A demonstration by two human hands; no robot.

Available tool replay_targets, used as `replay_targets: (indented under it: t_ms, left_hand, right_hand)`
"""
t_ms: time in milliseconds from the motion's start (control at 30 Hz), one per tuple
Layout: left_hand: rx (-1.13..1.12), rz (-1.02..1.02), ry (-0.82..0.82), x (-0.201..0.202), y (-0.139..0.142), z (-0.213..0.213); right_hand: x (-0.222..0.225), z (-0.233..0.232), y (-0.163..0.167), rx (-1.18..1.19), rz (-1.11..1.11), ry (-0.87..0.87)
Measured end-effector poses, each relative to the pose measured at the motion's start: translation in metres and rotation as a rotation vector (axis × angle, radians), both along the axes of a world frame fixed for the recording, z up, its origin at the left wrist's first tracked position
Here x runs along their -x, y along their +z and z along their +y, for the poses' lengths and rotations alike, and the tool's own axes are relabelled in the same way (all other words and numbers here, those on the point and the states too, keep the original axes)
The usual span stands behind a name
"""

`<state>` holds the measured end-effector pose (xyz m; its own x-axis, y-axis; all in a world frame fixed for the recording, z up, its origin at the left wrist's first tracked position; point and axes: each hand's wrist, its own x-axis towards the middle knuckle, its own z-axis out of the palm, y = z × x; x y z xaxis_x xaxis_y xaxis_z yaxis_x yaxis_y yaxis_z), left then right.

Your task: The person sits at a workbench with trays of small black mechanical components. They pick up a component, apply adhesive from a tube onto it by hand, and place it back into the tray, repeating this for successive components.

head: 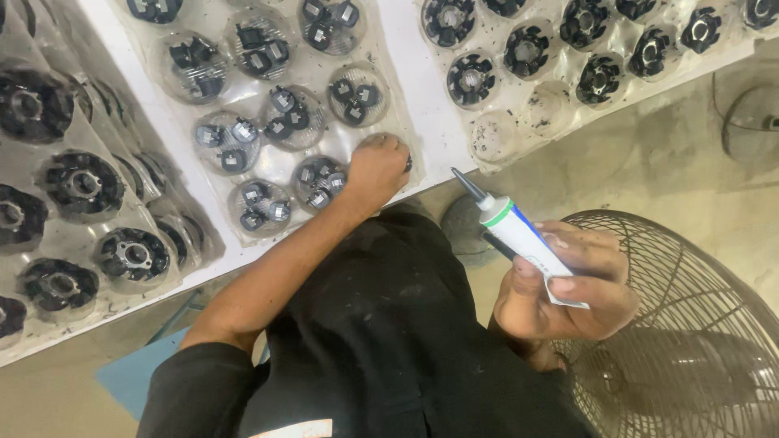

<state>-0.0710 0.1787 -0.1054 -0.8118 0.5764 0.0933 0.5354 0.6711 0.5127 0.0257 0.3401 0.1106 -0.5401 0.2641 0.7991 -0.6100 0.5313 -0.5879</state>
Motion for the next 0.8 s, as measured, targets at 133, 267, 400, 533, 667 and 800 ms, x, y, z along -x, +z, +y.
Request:
replay_targets:
  t_ms: [133, 267, 400, 533, 667, 800]
  left_hand:
    - [0.117, -0.01, -0.013, -0.001, -0.015, 0.005]
    - [0.217, -0.028, -0.006, -0.001, -0.017, 0.01]
    - [0.212, -0.034, 0.038, -0.001, -0.009, 0.012]
    - [0.221, -0.108, 0.034, 0.005, 0.005, 0.009]
    - [0.042, -0.187, 0.074, 0.02, 0.021, -0.006]
    - [-0.045, -0.19, 0.154, 0.035, 0.032, -0.027]
  right_hand:
    - [-0.009, 0.008, 0.002, -0.054, -0.088, 0.043]
    - [-0.012, 0.008, 0.001, -0.006, -0.101, 0.042]
    - [-0.013, 0.008, 0.002, -0.04, -0.118, 0.042]
    - [-0.014, 0.01, 0.003, -0.031, -0.13, 0.006]
    - [-0.012, 0.016, 0.005, -0.062, -0.132, 0.024]
    - [-0.014, 0.016, 0.008, -0.057, -0.162, 0.001]
